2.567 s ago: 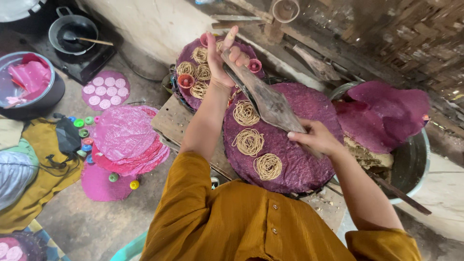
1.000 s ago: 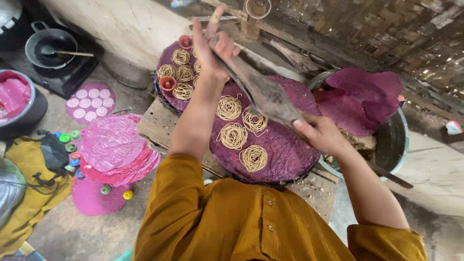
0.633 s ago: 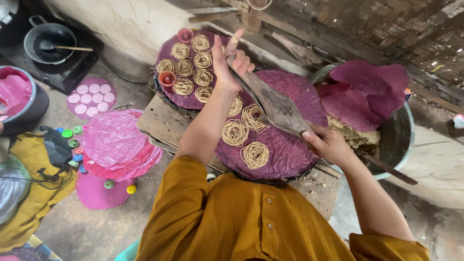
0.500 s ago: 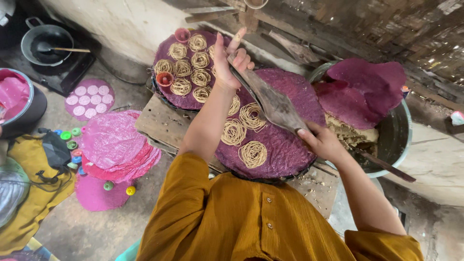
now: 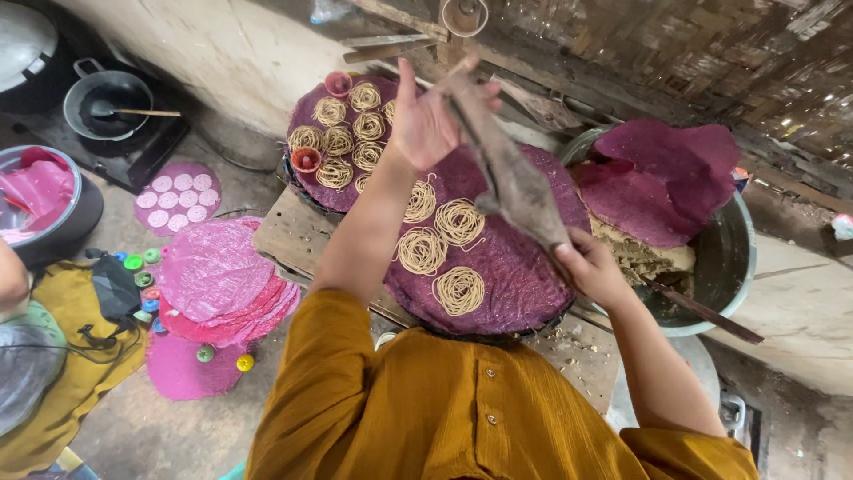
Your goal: The person loads dough into a hand-operated metal extruder press, scoops dough from a large basin with a stick, and pulls the wooden lever to press noodles through the die. They place the extruded noodle nests onto round purple trays and cover finished trays with a pink cloth.
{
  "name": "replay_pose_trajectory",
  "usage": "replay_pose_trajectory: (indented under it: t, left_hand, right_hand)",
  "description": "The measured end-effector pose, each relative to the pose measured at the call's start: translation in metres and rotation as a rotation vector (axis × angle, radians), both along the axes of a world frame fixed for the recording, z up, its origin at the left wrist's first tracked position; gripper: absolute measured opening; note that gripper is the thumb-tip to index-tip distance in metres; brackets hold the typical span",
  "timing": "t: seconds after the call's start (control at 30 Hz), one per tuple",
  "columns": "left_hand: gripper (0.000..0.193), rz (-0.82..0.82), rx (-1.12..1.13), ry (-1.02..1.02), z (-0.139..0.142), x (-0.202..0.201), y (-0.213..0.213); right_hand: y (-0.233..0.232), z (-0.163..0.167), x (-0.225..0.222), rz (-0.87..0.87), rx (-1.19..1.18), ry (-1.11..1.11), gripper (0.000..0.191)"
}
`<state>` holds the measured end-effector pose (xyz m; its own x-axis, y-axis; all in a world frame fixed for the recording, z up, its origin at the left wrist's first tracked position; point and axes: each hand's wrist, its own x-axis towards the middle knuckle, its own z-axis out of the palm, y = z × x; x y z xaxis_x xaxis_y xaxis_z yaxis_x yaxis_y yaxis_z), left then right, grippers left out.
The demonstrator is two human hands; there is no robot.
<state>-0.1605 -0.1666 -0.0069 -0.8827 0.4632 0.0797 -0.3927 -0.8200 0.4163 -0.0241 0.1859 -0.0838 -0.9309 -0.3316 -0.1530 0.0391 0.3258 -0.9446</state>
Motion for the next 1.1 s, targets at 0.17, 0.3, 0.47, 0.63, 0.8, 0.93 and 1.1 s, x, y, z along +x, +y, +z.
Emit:
replay_pose_trajectory:
  t: [0.17,0.3,0.47,0.63,0.8,0.93,1.1]
  left_hand:
    - [0.073,-0.12,-1.062,0.95,-0.001,0.037,0.048]
    - [0.036,0.558,-1.802,1.088,0.002,0.052,0.131]
    - [0.018,0.898,-1.691,1.416,0.022,0.067,0.19]
    - [0.012,0.304,-1.74,1.48,0.038,0.086,0.24]
    - [0.015,0.288,-1.604,1.745,0.036,0.092,0.253]
    - [0.013,0.463,-1.523,1.827,0.019,0.097,0.268]
    - [0.014,0.065,-1.73,1.473,0.003,0.073,0.266]
  right_hand:
    - [0.007,0.009,0.015,-0.14,-0.29,-0.042,0.049]
    - [0.009,0.023,0.024,-0.206,-0.512,-0.146,0.058]
    - [0.045,0.093,0.006,-0.245,0.012,0.61,0.041]
    - [0.065,0.155,0.034,-0.371,0.55,1.115,0.033]
    - [0.102,0.168,0.049,-0.183,0.497,0.875,0.049]
    - [0.167,0.152,0.044,-0.324,0.274,0.552,0.054]
    - [0.249,0.112,0.063,-0.428,-0.059,0.361,0.065]
